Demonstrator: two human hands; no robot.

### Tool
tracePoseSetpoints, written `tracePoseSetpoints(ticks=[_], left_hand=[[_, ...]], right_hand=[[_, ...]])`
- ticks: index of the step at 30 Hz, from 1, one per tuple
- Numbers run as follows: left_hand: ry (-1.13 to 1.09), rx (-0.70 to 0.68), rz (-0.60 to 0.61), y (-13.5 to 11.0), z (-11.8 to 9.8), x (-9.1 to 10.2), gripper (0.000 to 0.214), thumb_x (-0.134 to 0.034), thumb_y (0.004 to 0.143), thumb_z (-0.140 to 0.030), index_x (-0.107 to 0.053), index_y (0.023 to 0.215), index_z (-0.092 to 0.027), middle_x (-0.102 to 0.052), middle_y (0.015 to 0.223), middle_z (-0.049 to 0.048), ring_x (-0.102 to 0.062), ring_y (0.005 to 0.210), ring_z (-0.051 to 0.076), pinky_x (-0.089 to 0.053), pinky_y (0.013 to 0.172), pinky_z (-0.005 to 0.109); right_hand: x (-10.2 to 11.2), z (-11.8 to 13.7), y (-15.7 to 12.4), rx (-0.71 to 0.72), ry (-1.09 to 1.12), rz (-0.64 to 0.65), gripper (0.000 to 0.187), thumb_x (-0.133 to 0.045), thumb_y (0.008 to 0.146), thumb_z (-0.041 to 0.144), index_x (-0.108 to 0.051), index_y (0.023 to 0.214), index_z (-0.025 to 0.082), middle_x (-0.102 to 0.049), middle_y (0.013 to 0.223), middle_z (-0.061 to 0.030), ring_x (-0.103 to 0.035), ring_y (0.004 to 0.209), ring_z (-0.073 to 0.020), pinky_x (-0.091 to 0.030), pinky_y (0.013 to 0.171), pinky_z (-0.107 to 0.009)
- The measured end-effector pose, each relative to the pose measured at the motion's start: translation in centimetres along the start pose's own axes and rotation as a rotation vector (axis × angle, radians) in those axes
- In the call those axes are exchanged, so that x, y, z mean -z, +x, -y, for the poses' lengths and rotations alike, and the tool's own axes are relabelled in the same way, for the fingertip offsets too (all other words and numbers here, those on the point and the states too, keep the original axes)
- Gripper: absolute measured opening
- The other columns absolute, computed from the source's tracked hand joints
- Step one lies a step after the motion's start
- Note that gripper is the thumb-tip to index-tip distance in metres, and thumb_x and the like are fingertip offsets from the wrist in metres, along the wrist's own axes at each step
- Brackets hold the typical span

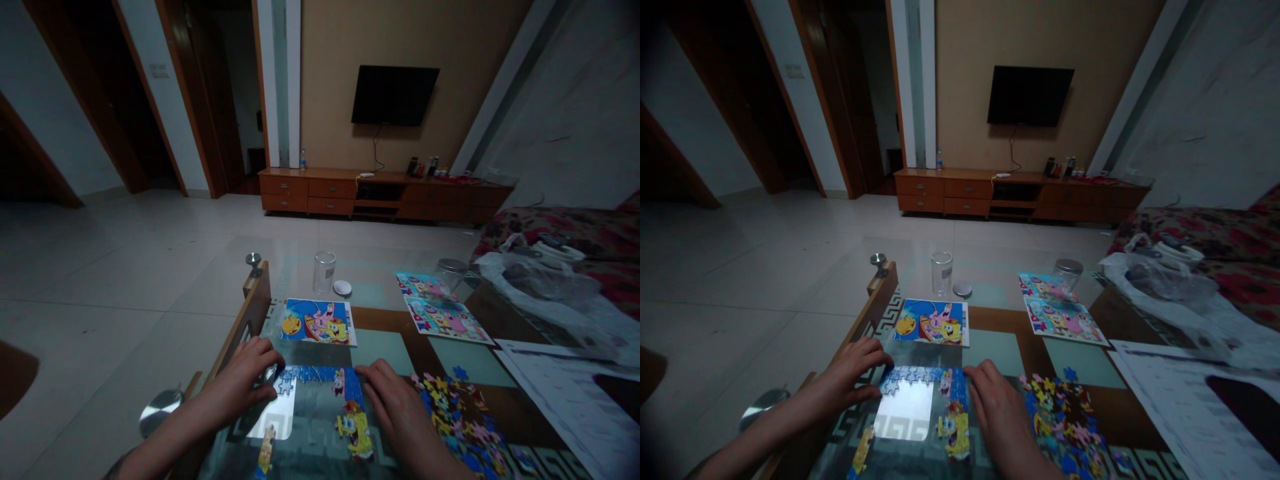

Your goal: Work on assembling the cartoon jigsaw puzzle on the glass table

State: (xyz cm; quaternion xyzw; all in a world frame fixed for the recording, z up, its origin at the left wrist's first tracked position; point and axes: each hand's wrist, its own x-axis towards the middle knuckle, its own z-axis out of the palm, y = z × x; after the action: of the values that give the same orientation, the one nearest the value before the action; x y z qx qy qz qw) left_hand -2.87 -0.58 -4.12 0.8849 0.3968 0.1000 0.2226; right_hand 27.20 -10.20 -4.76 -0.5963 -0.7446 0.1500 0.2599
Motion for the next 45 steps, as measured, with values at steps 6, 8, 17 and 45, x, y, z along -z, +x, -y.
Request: tracePoseSetpoints(ticks=[6, 8, 17, 45], left_hand=[[0.002, -0.004, -0.008, 0.1, 0.1, -0.1, 0.034, -0.075, 0.074, -0.026, -0.059, 0.104, -0.029, -0.055, 0.106, 0.0021, -0.047, 0.101, 0.027, -0.035, 0.085, 0.044], [0.003, -0.004, -0.008, 0.2, 0.2, -0.2, 0.035, -0.075, 0.074, -0.027, -0.059, 0.105, -0.029, -0.055, 0.106, 0.0022, -0.047, 0.102, 0.027, -0.035, 0.085, 0.044], [0.012, 0.000, 0.002, 0.2, 0.6, -0.3, 0.037, -0.076, 0.072, -0.026, -0.059, 0.105, -0.029, -0.054, 0.106, 0.0028, -0.047, 0.101, 0.027, -0.035, 0.086, 0.044], [-0.038, -0.082, -0.114, 0.0, 3.2, -2.1, 0.032, -0.058, 0.081, -0.051, -0.062, 0.108, -0.034, -0.061, 0.106, 0.0043, -0.055, 0.098, 0.028, -0.042, 0.081, 0.039]], right_hand=[[-0.1, 0.0, 0.0, -0.008, -0.002, 0.016, 0.030, -0.035, 0.093, 0.015, -0.061, 0.109, 0.021, -0.060, 0.095, -0.0102, -0.064, 0.083, -0.0245, -0.052, 0.072, -0.039], [-0.2, -0.2, -0.1, 0.002, -0.003, 0.005, 0.031, -0.035, 0.093, 0.015, -0.060, 0.109, 0.021, -0.060, 0.096, -0.0099, -0.064, 0.083, -0.0242, -0.052, 0.072, -0.038], [-0.2, -0.2, 0.0, 0.004, -0.002, -0.010, 0.030, -0.036, 0.093, 0.018, -0.061, 0.109, 0.023, -0.061, 0.094, -0.0092, -0.065, 0.081, -0.0240, -0.052, 0.070, -0.038], [2.1, 0.5, -0.1, -0.101, -0.037, -0.052, 0.031, -0.050, 0.087, 0.005, -0.063, 0.110, 0.021, -0.065, 0.102, -0.0081, -0.063, 0.091, -0.0220, -0.050, 0.082, -0.032]])
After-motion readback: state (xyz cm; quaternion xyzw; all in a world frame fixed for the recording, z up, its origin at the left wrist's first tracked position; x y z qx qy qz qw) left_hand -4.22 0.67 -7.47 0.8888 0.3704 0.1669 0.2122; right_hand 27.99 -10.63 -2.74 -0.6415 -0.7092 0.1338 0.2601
